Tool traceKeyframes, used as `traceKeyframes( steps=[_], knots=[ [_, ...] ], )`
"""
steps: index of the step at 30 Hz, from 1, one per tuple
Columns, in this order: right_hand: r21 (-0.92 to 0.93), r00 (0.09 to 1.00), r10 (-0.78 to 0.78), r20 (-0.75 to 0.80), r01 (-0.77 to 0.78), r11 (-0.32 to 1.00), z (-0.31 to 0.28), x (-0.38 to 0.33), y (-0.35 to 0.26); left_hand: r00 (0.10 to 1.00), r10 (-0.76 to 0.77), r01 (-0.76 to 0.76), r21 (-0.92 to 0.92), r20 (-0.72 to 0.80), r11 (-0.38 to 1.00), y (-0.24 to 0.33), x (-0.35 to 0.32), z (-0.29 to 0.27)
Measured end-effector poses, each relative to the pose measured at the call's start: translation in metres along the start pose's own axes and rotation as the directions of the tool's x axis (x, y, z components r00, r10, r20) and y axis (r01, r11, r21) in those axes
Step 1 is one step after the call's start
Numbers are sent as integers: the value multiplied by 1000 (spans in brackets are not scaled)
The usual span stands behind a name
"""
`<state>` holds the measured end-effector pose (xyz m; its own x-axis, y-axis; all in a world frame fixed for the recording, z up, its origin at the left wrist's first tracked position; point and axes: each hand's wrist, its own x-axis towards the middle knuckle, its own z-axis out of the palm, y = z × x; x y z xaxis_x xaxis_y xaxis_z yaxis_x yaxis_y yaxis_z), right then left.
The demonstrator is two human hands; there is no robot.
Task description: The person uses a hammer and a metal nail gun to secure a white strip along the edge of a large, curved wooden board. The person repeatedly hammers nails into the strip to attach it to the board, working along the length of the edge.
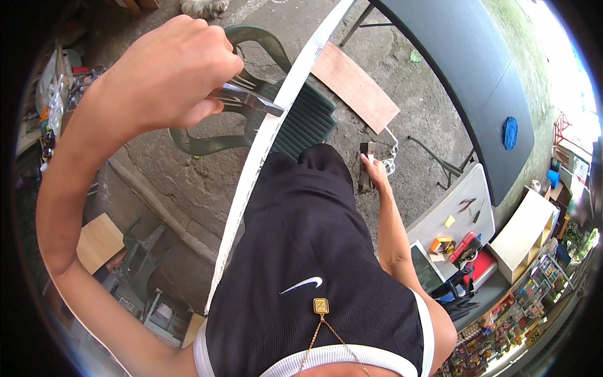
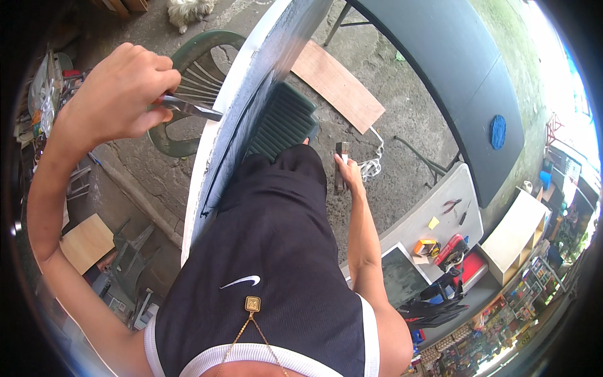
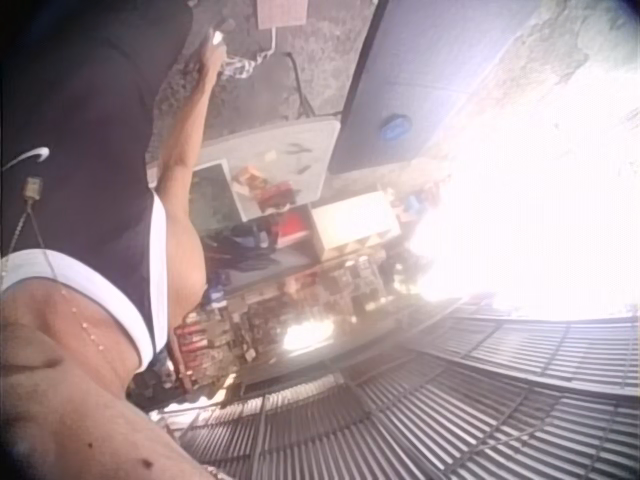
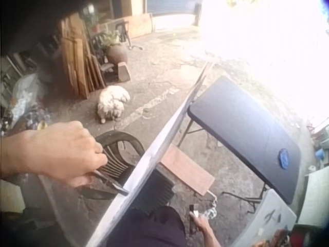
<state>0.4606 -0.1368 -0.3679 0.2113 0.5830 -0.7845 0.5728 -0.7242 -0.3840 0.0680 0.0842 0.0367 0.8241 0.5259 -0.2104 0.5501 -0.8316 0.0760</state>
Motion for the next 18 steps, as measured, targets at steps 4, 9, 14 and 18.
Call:
traceKeyframes(
  steps=[4, 9, 14, 18],
  knots=[
    [-10, 1000, 2, 3, -2, 1000, -1, -1, -1, 996, -76, 73, 60, 43, 996, 3, 5, 5],
    [-24, 1000, 0, 22, 1, 1000, -5, -2, -8, 981, -105, 100, 38, 163, 994, 10, 11, -6],
    [-28, 999, -27, -20, 26, 999, -7, 1, -8, 1000, 6, -5, -86, 16, 996, -2, 5, 18],
    [-25, 999, -36, -28, 35, 999, -9, 5, -8, 1000, -20, 21, -97, 13, 995, -6, 5, 41]
  ],
)
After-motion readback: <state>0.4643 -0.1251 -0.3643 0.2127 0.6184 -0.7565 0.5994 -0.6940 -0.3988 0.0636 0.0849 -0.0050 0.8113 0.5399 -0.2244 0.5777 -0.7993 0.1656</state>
